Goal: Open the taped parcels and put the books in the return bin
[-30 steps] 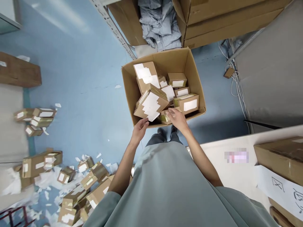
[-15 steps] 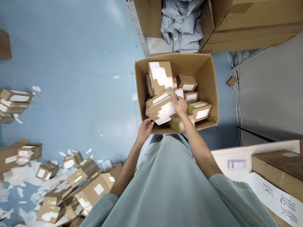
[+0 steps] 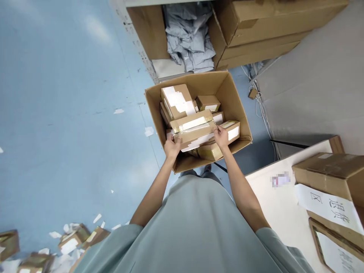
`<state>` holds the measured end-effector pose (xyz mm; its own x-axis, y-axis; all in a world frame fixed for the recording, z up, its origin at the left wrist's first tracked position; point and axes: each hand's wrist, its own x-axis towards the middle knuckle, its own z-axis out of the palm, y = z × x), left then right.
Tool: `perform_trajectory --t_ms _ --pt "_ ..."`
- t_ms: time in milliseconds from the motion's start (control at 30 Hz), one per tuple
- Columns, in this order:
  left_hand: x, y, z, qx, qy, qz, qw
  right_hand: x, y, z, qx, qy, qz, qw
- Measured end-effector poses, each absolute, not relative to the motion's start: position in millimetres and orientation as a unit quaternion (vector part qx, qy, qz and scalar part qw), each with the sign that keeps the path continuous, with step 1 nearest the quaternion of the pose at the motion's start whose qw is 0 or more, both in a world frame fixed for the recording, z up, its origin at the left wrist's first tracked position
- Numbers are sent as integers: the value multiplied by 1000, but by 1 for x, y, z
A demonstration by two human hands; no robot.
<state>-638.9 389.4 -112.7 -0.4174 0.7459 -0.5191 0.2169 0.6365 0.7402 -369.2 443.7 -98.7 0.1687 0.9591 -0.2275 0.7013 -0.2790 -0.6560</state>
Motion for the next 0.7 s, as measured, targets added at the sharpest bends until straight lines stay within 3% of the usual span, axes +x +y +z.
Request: perform_trajectory --t_ms 167,333,500,700 --pt "-621 362 -55 422 707 374 427 -331 391 -38 -721 -532 270 353" --pt "-544 331 -7 491 603 378 502 -257 297 27 -760 -455 154 438" --pt "-428 269 -3 566 504 278 589 -160 172 45 -823 -364 43 435" --pt "-299 152 -24 657 392 79 639 -27 4 15 -869 -249 24 427"
